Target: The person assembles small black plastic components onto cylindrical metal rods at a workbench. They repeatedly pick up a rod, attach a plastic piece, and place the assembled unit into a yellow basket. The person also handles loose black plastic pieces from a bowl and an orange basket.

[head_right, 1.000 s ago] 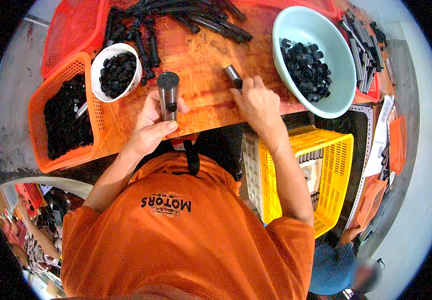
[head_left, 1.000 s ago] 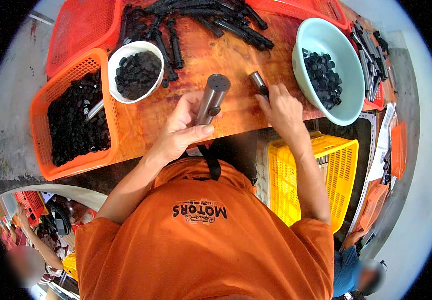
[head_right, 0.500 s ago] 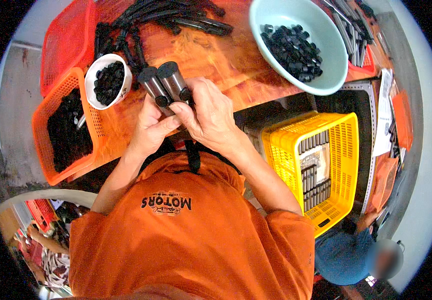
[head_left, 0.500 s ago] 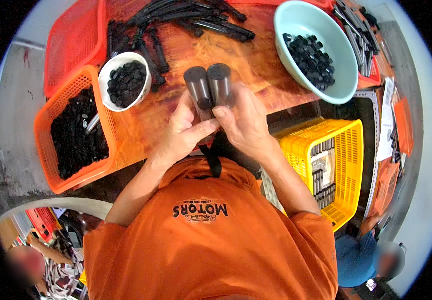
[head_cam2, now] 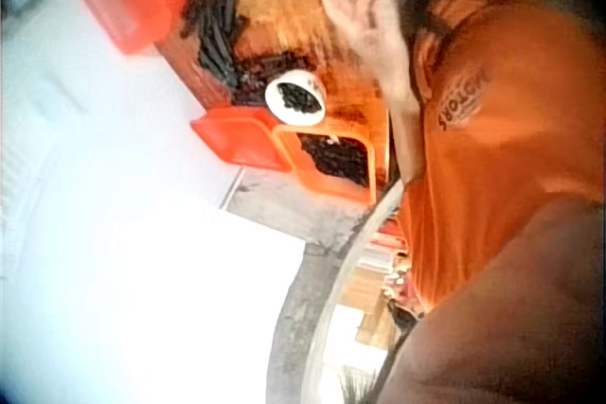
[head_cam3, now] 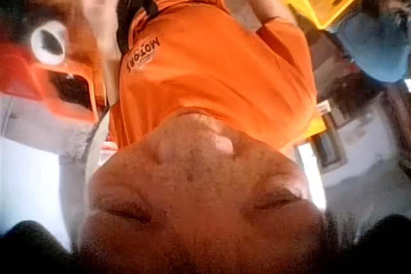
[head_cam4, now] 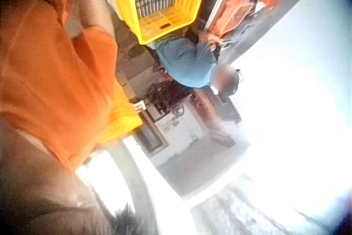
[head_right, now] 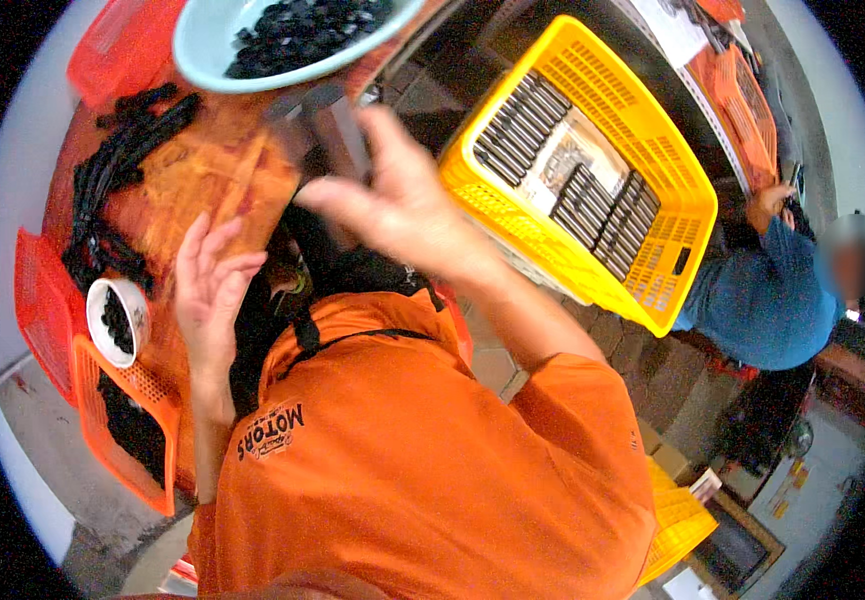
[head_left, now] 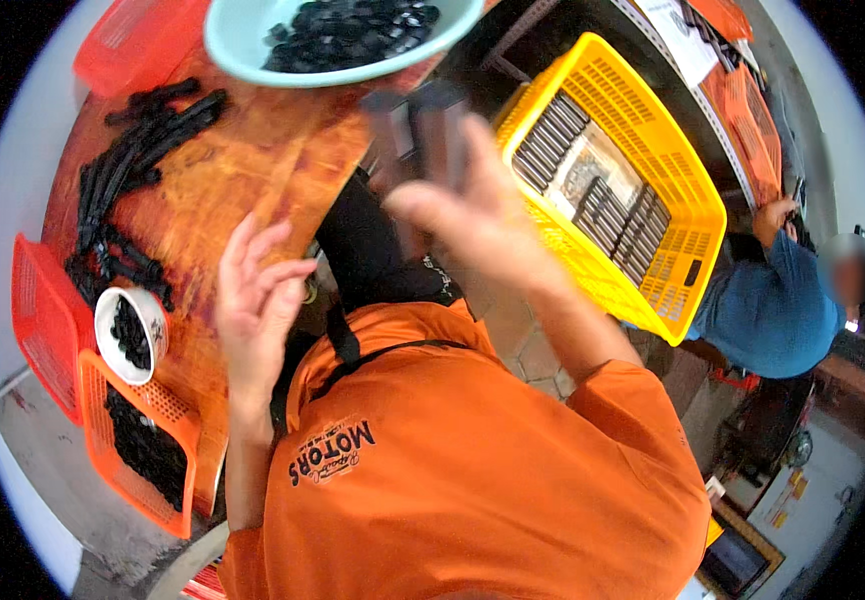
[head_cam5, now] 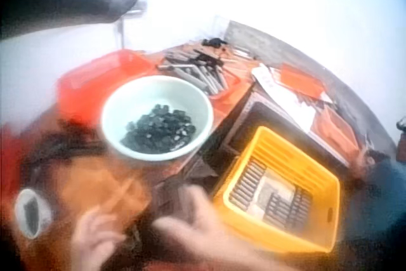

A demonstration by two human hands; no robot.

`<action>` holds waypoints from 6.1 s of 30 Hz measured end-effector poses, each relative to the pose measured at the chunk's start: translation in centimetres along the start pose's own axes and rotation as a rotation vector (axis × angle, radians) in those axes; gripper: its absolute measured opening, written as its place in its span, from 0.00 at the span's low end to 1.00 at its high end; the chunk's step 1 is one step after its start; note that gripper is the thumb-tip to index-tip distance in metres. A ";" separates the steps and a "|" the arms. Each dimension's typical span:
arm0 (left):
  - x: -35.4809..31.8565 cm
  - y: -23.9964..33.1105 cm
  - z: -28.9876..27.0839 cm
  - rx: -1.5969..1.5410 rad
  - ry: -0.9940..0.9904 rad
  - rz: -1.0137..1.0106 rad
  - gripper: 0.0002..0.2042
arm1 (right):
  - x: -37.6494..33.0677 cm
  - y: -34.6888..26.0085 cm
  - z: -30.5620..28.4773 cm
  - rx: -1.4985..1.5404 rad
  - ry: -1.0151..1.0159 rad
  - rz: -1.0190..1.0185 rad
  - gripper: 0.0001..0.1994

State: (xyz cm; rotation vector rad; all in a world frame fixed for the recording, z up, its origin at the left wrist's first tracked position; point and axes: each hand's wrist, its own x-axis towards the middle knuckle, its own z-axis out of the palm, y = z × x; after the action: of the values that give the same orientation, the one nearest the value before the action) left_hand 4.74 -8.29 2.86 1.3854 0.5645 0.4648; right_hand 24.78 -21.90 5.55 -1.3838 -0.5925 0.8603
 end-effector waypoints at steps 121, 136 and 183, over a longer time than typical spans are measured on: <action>2.2 -6.4 -5.0 0.502 0.400 -0.284 0.07 | -4.2 28.9 -32.4 -0.542 0.361 1.067 0.21; 2.2 -6.6 -5.6 0.478 0.414 -0.297 0.07 | -5.8 30.2 -35.7 -1.217 -0.215 0.720 0.24; 2.8 1.5 -4.7 0.810 0.004 -0.183 0.14 | 40.9 -9.5 -27.4 -1.326 0.650 -0.711 0.23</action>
State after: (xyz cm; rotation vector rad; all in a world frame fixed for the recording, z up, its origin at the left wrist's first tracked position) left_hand 4.00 -2.72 3.68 2.0714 0.9320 0.0740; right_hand 71.94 -4.79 6.49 -2.2150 -1.0920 -0.7439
